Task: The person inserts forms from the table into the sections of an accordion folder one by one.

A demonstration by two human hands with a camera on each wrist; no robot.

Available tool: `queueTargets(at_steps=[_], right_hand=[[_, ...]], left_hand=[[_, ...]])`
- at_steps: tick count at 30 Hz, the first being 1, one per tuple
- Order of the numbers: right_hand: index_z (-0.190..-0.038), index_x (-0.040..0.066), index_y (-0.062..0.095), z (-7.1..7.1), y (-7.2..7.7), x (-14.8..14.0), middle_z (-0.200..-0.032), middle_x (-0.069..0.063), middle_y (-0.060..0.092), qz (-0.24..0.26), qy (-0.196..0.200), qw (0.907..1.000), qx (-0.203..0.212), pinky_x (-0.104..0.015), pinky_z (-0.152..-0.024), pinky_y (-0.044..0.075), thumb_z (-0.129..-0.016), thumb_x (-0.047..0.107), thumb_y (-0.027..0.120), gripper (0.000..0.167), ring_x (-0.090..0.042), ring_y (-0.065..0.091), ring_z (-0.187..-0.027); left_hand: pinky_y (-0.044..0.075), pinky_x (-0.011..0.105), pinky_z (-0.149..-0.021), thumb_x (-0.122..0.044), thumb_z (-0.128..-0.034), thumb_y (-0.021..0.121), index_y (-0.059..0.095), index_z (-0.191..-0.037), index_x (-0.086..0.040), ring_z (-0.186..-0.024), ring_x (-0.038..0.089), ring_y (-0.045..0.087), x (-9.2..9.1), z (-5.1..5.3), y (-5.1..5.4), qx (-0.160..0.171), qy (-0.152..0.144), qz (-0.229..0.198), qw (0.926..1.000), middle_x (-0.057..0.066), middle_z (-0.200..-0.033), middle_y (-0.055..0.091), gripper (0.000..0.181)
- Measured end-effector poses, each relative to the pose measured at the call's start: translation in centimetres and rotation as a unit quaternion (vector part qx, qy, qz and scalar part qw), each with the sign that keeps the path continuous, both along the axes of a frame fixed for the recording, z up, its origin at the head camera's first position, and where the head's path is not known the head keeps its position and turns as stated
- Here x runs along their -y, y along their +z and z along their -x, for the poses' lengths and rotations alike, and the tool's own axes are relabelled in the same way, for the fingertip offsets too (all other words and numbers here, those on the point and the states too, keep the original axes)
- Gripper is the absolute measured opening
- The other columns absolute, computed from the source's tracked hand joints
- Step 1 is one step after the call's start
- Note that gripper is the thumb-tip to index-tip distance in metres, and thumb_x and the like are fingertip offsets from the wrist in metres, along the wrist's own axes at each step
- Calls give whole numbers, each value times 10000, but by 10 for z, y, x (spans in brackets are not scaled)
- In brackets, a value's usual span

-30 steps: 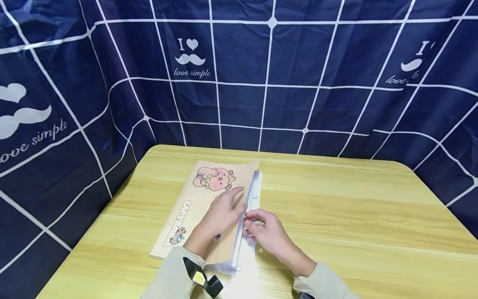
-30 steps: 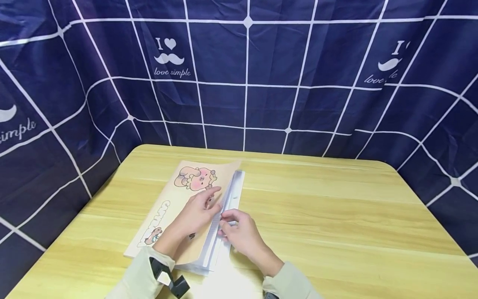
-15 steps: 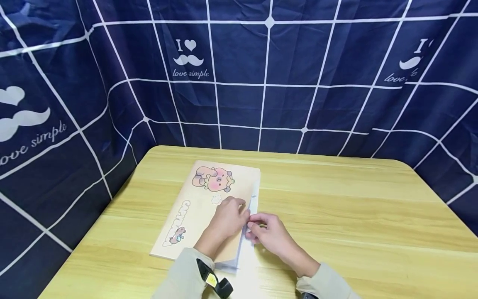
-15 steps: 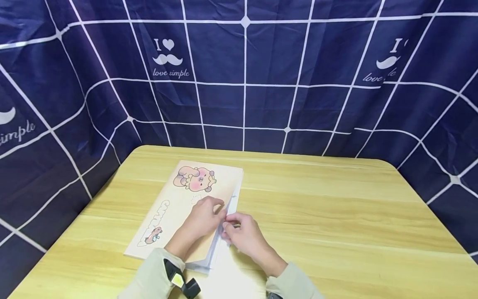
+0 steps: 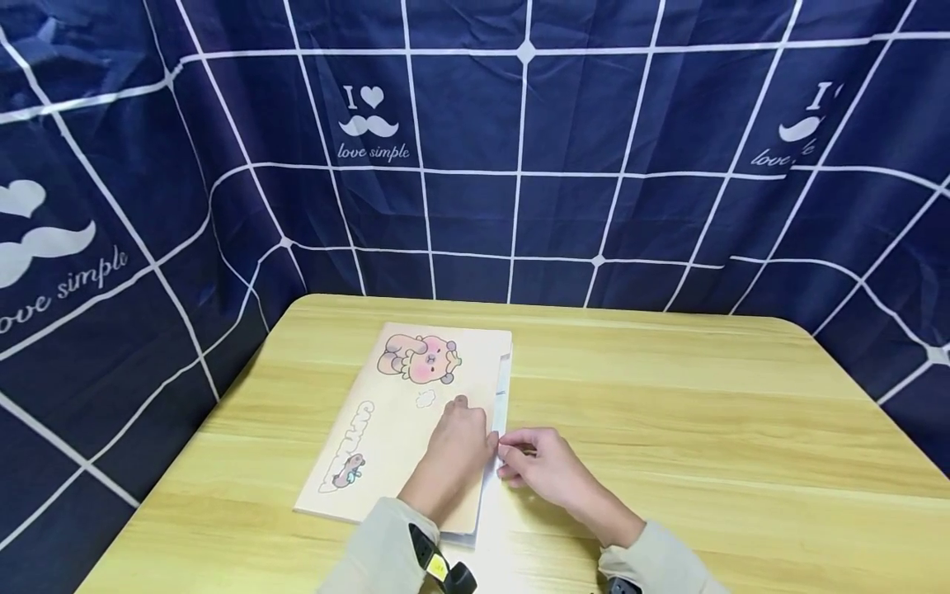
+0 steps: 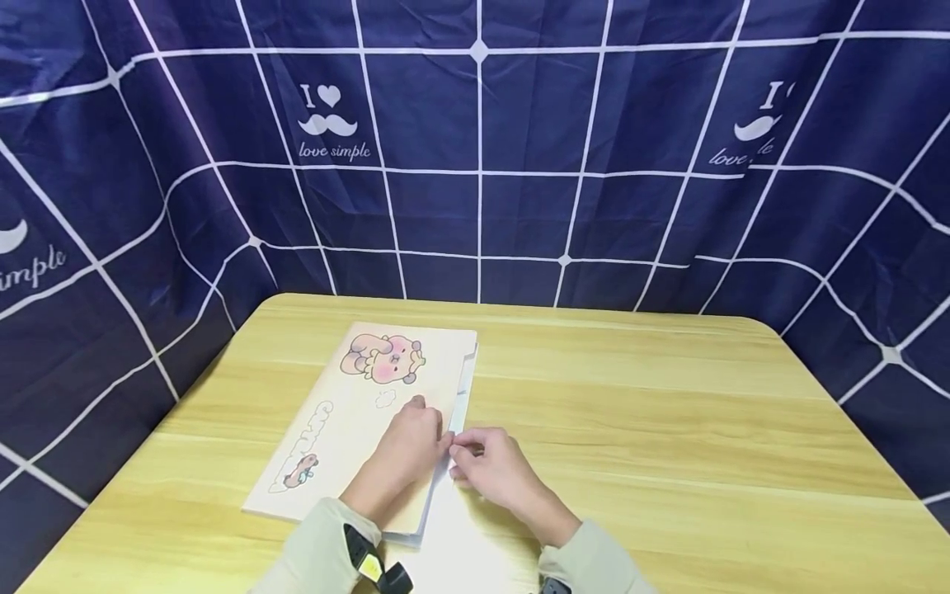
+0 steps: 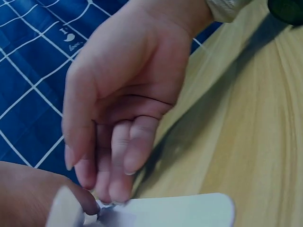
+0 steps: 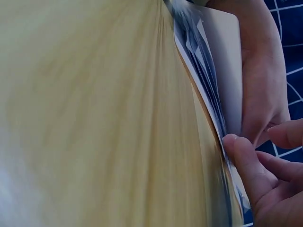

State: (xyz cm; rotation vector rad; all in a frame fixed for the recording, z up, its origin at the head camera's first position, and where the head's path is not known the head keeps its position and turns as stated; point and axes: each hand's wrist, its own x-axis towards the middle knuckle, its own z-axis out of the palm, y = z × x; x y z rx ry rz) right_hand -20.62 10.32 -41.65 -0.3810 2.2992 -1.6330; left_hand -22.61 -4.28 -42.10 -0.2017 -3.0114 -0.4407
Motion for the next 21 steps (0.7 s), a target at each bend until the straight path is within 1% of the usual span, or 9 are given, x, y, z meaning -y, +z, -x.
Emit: queueTargets(at_steps=[4, 8, 10, 11, 13, 15, 17, 19, 21], right_hand=[[-1124, -93, 616, 4, 0, -1, -916, -143, 690, -268, 1, 9993, -253, -268, -635, 549, -898, 112, 580, 308, -185, 655, -739], [-1131, -66, 623, 10, 0, -1, -976, -140, 690, -743, -95, 9944, -752, -226, -641, 530, -895, 121, 591, 302, -169, 653, -775], [-1122, -48, 634, 13, 1, -2, -999, -131, 691, -983, -210, 9901, -981, -216, -651, 522, -896, 114, 595, 281, -155, 653, -792], [-1123, -47, 635, 14, 1, -2, -1004, -133, 693, -1084, -259, 9881, -1060, -218, -652, 522, -897, 109, 595, 278, -157, 656, -791], [-1131, -46, 632, 18, 1, -4, -1007, -128, 695, -1301, -341, 9837, -1191, -258, -701, 536, -900, 103, 593, 277, -178, 665, -821], [-1167, -44, 613, 23, 0, -6, -1045, -132, 686, -1548, -382, 9789, -1280, -323, -779, 537, -912, 129, 589, 309, -216, 668, -889], [-1216, -46, 580, 31, 0, -10, -1126, -164, 657, -1872, -338, 9705, -1484, -399, -878, 504, -918, 177, 590, 373, -281, 642, -1003], [-1281, -25, 535, 39, 1, -13, -1239, -191, 594, -2293, -307, 9574, -1727, -471, -969, 434, -920, 260, 589, 462, -339, 567, -1140], [-1344, -2, 478, 49, 2, -17, -1350, -225, 495, -2820, -282, 9368, -2052, -537, -1032, 342, -916, 345, 577, 559, -400, 444, -1261]], left_hand=[[540, 358, -704, -280, -841, 642, 691, -867, 16, -878, 274, 536, -4, 1, -3, -169, 21, 359, 9992, 192, -925, 548, 301], [530, 332, -650, -290, -836, 657, 681, -861, -1, -854, 271, 521, -4, -1, -8, -546, 34, 584, 9968, 180, -882, 530, 291], [523, 333, -668, -306, -836, 657, 676, -872, -5, -860, 276, 522, -3, -3, -10, -671, -4, 694, 9953, 180, -882, 534, 303], [522, 339, -693, -317, -843, 649, 673, -895, -3, -878, 285, 527, -2, -4, -11, -666, -43, 721, 9952, 188, -898, 541, 318], [519, 368, -751, -339, -864, 615, 667, -961, -1, -944, 313, 533, 2, -6, -12, -466, -161, 583, 9971, 213, -968, 554, 356], [507, 430, -828, -371, -892, 564, 646, -1089, -11, -1047, 359, 534, 7, -6, -10, -98, -288, 298, 9991, 252, -1093, 559, 418], [471, 506, -898, -399, -920, 508, 575, -1255, -47, -1160, 419, 497, 14, -5, -5, 278, -366, -67, 9989, 288, -1255, 511, 490], [429, 561, -933, -421, -935, 466, 474, -1378, -109, -1246, 453, 429, 22, -1, 1, 486, -369, -257, 9978, 295, -1381, 418, 542], [374, 593, -977, -439, -942, 444, 346, -1463, -161, -1310, 470, 343, 28, 4, 7, 531, -344, -182, 9978, 297, -1459, 306, 599]])
